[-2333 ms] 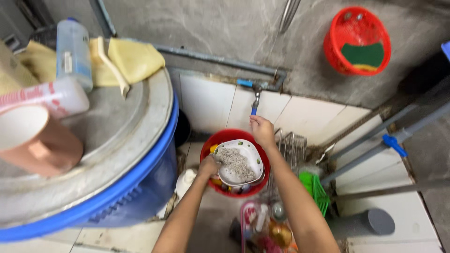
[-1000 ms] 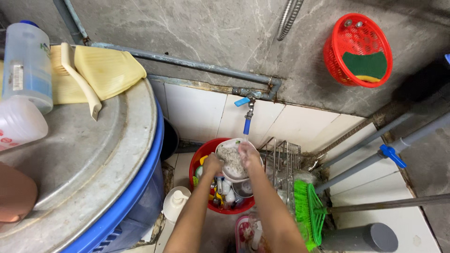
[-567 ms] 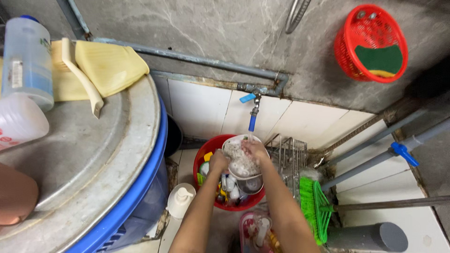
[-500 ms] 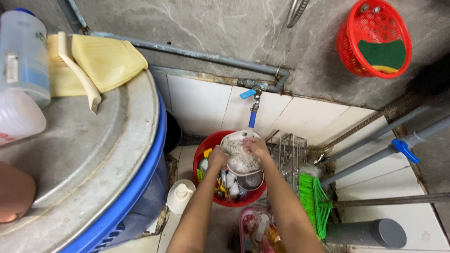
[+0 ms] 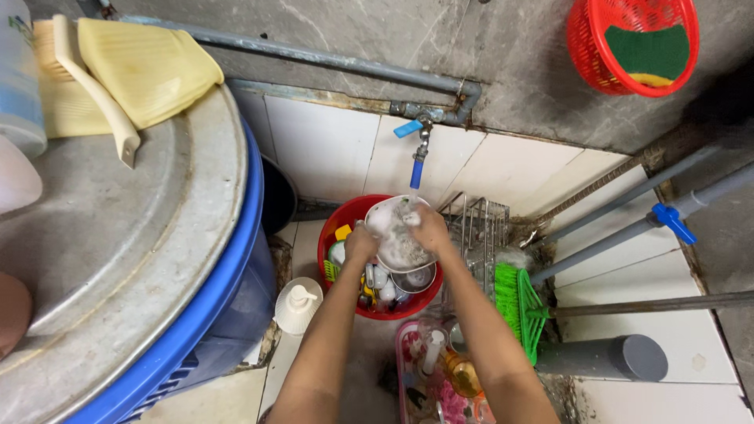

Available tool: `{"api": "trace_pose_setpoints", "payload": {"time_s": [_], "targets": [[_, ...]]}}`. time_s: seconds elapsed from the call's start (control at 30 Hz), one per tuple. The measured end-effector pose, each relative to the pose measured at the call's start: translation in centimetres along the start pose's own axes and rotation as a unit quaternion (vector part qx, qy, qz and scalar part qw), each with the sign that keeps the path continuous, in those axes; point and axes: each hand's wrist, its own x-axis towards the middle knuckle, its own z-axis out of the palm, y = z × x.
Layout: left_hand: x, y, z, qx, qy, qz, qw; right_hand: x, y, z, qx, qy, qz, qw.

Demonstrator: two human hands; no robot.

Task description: The person scrubs a metal dish rack with a soapy sponge, then washes various cups and glasses from a tray using soapy water in a small basin. The person rinses the items under a tap and places them back on the tray.

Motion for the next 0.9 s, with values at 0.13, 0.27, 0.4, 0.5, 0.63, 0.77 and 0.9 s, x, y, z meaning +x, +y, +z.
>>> {"api": "trace_pose_setpoints", "payload": {"time_s": [0.13,0.27,0.4,0.5,0.63,0.77,0.9], "targets": [[0.1,0.5,0.0,-0.017,-0.018,-0.045,0.999,-1.8,-2.1,-2.1,-0.099,-0.132,-0.108,0.980],[-0.6,0.7,0.7,-0.021,-0.004,-0.032,0.999,-4.3,-2.2,-0.1,-0.092,-0.194,0.007,0.977],[-0.6,0.6,0.1,-0.064,0.000,-0.053,0.997,-2.6,-0.1,3.3,-0.092,-0.113,-0.052,0.988],[-0.7,0.6,0.1,-0.066,-0.051,-0.053,0.995,-0.7,1.3,4.6,-0.110,-0.111,0.072,0.985],[-1.0,0.8,0.1,-0.057,-0.045,-0.026,0.997,0.0,1.1,3.3,0.006,0.037,0.056,0.998],[-1.5,1.3,-0.5,-0.073,-0.043,-0.048,0.995,-1.3,-0.2,2.2,-0.150,-0.070,-0.119,0.979],[-1.9,1.8,-0.5,-0.076,-0.022,-0.065,0.995,-2.4,-0.8,2.6,-0.092,-0.077,-0.002,0.993]]}}
